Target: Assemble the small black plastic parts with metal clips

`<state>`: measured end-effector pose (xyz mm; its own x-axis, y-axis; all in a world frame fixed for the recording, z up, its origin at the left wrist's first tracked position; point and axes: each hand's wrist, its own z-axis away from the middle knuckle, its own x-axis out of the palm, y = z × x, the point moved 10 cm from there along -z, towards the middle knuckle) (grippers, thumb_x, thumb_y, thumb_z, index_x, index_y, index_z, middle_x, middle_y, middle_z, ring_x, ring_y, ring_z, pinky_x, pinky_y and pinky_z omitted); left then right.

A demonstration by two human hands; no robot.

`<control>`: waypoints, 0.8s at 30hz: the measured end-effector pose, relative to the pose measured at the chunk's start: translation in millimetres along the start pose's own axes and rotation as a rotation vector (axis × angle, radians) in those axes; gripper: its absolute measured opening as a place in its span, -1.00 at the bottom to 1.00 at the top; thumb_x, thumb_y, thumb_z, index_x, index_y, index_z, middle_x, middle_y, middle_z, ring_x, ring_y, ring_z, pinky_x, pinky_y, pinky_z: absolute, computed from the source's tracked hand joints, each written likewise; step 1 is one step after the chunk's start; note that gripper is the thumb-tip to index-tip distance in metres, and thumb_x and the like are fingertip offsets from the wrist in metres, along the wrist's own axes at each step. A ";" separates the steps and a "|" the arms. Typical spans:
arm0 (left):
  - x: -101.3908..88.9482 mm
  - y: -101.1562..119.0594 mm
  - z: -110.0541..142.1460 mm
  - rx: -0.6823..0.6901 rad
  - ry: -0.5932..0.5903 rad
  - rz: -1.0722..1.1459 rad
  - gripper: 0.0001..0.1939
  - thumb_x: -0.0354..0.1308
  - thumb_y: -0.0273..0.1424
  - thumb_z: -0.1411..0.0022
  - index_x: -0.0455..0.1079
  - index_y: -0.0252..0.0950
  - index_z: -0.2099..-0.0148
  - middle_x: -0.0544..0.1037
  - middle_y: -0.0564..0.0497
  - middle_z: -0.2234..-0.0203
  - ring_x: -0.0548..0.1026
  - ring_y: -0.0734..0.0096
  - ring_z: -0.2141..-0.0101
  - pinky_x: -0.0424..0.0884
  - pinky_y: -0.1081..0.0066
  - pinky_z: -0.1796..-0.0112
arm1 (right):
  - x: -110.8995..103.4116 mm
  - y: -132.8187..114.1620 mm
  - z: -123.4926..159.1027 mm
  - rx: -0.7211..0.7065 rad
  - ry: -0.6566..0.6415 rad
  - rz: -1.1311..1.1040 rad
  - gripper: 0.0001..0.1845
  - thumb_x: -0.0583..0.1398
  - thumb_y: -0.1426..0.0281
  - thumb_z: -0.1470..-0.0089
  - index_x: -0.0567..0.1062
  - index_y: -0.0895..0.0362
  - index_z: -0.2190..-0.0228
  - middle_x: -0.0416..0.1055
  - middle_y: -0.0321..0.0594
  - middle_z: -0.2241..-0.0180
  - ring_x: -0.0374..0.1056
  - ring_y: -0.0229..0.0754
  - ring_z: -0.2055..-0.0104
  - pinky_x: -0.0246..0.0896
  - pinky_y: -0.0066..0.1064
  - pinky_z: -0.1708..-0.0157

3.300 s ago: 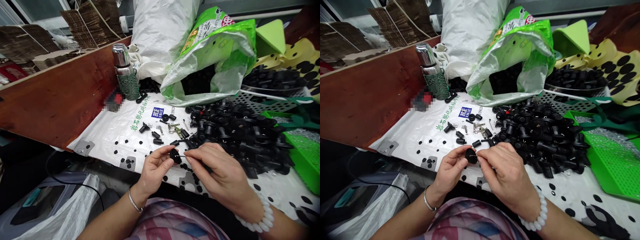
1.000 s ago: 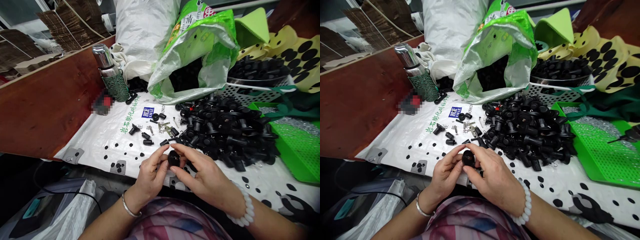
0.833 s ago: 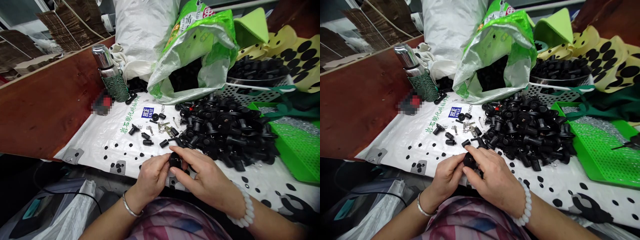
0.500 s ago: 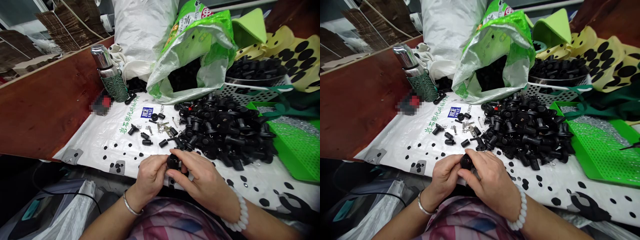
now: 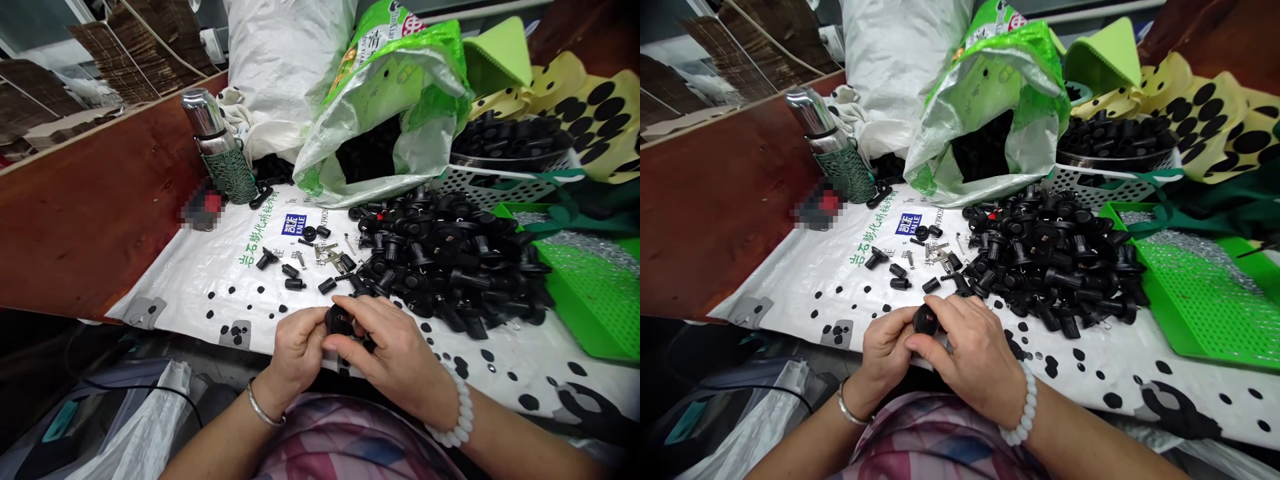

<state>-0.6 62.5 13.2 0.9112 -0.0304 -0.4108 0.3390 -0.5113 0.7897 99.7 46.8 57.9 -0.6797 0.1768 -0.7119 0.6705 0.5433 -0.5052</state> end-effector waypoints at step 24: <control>6.3 4.6 -1.4 0.078 -0.069 -0.012 -0.82 0.00 -0.51 -0.20 0.44 -0.31 0.25 0.56 -0.01 0.49 0.50 0.44 0.46 0.41 0.47 0.40 | -5.6 -0.5 -1.0 -0.098 -0.050 -0.092 -0.86 0.07 0.52 -0.11 0.40 0.14 0.29 0.49 -0.14 0.30 0.40 -0.17 0.27 0.32 -0.32 0.27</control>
<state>7.0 61.2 14.9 0.8882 -0.0814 -0.4522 0.3277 -0.5775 0.7477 102.9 46.3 62.6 -0.7195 0.0824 -0.6896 0.5722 0.6330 -0.5214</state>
